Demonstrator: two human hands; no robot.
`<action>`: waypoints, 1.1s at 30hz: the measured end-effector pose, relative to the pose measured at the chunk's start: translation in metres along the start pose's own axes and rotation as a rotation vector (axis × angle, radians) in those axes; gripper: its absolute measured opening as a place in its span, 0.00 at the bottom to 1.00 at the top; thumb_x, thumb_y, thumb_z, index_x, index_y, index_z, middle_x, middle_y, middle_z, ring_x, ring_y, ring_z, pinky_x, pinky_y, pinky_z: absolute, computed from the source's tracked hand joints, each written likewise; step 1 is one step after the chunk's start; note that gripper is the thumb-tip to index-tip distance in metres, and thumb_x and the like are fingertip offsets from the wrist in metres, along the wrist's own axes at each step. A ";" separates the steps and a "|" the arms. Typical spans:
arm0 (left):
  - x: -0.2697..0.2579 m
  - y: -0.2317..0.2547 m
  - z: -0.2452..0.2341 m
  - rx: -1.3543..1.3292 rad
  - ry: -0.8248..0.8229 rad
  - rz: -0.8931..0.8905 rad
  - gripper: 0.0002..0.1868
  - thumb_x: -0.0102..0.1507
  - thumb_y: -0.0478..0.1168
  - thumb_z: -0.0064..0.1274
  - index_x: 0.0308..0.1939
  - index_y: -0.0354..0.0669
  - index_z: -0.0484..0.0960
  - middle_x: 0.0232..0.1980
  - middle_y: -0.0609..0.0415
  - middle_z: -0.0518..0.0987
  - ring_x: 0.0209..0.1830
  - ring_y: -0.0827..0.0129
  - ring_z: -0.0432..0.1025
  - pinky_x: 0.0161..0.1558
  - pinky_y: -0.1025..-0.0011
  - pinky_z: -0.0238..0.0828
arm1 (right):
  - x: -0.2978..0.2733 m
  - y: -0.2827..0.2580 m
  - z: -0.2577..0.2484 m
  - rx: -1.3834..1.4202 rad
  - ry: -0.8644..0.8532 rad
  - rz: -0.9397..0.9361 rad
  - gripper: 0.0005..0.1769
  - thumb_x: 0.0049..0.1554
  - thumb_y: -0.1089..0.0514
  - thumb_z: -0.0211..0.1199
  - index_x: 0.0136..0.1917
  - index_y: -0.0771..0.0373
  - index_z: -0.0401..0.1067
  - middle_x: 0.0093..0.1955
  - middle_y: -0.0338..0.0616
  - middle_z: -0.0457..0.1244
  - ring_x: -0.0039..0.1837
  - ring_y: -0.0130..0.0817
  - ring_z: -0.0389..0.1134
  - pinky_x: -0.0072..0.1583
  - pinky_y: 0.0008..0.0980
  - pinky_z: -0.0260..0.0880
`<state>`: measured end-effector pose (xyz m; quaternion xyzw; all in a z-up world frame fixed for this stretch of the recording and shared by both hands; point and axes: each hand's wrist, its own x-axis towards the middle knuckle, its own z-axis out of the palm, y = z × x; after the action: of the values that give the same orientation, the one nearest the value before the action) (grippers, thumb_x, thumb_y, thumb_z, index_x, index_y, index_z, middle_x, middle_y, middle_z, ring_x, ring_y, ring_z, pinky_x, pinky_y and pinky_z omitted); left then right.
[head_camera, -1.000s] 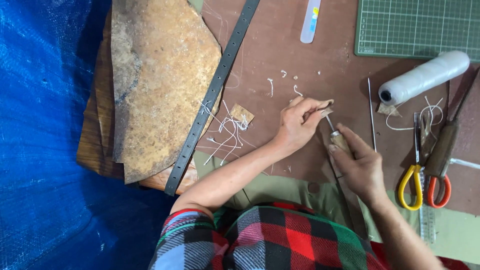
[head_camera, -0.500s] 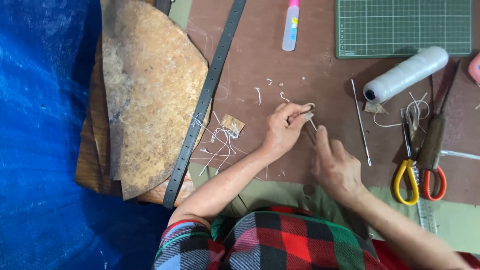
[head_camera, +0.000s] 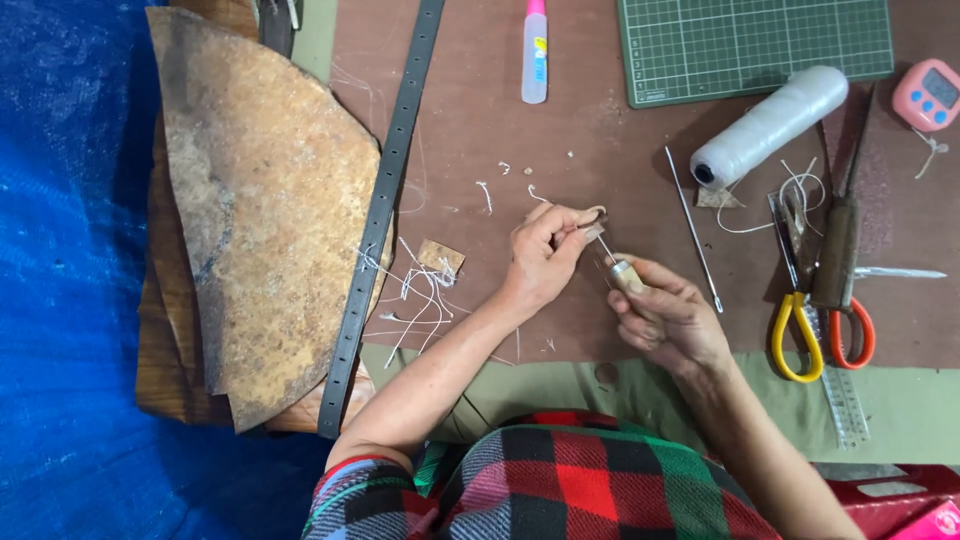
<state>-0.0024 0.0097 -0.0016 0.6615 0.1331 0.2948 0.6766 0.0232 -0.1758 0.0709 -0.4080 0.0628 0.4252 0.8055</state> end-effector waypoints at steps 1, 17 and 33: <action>0.000 0.007 0.000 -0.003 -0.002 0.001 0.11 0.58 0.32 0.67 0.44 0.50 0.89 0.28 0.58 0.71 0.24 0.76 0.69 0.30 0.76 0.71 | -0.003 0.003 0.000 -0.001 0.002 -0.003 0.24 0.58 0.70 0.57 0.67 0.64 0.72 0.36 0.66 0.63 0.24 0.25 0.54 0.24 0.23 0.54; 0.013 0.017 -0.013 -0.004 0.004 0.041 0.12 0.58 0.32 0.68 0.44 0.48 0.89 0.29 0.57 0.73 0.26 0.78 0.68 0.34 0.76 0.72 | 0.011 -0.010 0.017 0.027 -0.020 0.086 0.22 0.59 0.69 0.55 0.68 0.70 0.68 0.34 0.57 0.63 0.23 0.19 0.53 0.21 0.19 0.51; 0.001 0.059 -0.013 0.094 -0.101 0.316 0.06 0.64 0.39 0.61 0.44 0.50 0.90 0.40 0.57 0.84 0.39 0.63 0.80 0.46 0.66 0.79 | -0.030 0.009 0.018 -0.148 0.144 -0.100 0.26 0.58 0.66 0.59 0.69 0.72 0.69 0.57 0.56 0.68 0.43 0.33 0.72 0.39 0.33 0.79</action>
<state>-0.0226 0.0178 0.0550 0.7192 0.0069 0.3574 0.5958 -0.0071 -0.1791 0.0912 -0.4986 0.0685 0.3575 0.7867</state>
